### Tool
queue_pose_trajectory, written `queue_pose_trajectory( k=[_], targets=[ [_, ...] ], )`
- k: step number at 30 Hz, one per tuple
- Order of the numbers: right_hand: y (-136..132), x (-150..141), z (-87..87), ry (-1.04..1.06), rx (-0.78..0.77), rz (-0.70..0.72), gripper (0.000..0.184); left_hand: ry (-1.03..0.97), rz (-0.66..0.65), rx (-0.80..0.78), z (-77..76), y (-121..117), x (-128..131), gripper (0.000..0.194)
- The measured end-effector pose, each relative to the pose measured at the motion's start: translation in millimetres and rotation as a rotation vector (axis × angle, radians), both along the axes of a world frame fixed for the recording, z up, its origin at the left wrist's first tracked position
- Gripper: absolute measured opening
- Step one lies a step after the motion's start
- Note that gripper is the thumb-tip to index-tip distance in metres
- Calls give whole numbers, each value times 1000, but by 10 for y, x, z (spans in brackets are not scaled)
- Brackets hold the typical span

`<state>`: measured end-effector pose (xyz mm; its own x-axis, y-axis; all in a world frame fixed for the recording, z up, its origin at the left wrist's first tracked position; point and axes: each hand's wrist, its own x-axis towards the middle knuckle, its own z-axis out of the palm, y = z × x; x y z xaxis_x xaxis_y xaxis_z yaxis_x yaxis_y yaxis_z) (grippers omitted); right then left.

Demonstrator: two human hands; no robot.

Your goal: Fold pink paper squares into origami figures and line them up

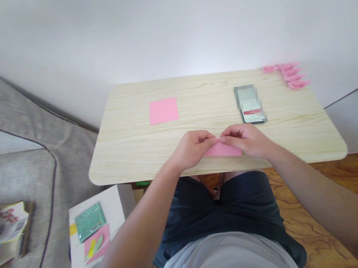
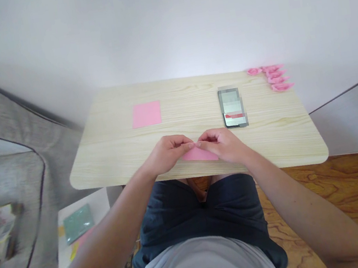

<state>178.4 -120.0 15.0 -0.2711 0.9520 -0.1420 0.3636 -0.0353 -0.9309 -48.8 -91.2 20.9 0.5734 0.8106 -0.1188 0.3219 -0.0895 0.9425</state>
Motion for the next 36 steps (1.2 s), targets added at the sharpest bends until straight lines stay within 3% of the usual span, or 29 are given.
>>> queue_pose_trajectory(
  k=[5,9,21,30,36],
  targets=[
    [90,-17,-47,-80,56,-4,34,-10,5,-10,-82,121,22,32],
    [171,40,-75,-59,-3,-10,35,-29,31,-77,-87,196,-16,30],
    [241,137,-72,158,-277,-35,43,-216,7,-486,-151,400,-61,22],
    [229,160,-76,195,-318,8,46,-219,-71,-533,-170,451,-128,26],
    [185,105,-73,107,-176,-1,44,-216,-128,-480,-188,436,-178,31]
  ],
)
